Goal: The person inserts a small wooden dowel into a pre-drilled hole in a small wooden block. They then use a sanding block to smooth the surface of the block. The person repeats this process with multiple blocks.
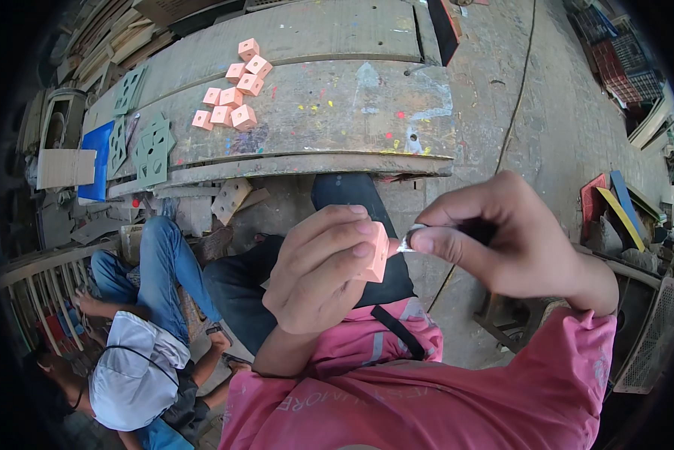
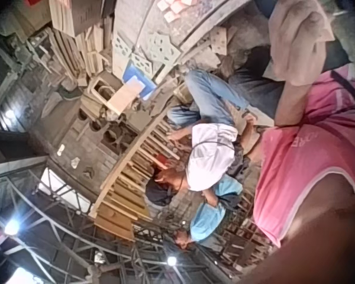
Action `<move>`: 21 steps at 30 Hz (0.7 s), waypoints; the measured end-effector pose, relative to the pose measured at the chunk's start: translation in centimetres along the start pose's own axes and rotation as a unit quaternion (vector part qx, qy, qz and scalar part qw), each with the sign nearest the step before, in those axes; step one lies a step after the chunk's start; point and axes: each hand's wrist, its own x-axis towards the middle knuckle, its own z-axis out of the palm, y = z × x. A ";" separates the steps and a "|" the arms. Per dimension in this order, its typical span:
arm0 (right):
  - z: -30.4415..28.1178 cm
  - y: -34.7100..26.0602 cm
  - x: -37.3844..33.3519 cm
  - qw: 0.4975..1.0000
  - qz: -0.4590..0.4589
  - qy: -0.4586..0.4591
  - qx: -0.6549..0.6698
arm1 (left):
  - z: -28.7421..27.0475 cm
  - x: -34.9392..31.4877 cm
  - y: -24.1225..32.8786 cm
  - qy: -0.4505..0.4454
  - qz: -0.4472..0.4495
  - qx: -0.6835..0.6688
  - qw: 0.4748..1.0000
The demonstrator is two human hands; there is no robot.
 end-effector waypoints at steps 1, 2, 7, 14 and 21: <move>0.3 0.0 -0.1 0.998 -0.050 0.028 -0.039 | -0.1 0.0 0.0 -0.002 -0.005 -0.001 1.000; 0.8 -0.1 -0.1 0.990 -0.099 0.056 -0.079 | -0.2 0.0 -0.1 -0.004 -0.011 -0.002 1.000; 1.2 -0.4 -0.5 0.953 -0.183 0.093 -0.225 | -0.3 -0.1 0.1 0.000 -0.026 -0.024 0.999; 1.8 0.4 -0.4 0.908 -0.240 0.106 -0.326 | -0.7 0.6 0.6 -0.030 -0.016 0.010 0.999; 1.7 0.5 -0.7 0.966 -0.124 0.049 -0.223 | -0.8 -0.1 0.4 -0.058 0.042 0.044 0.996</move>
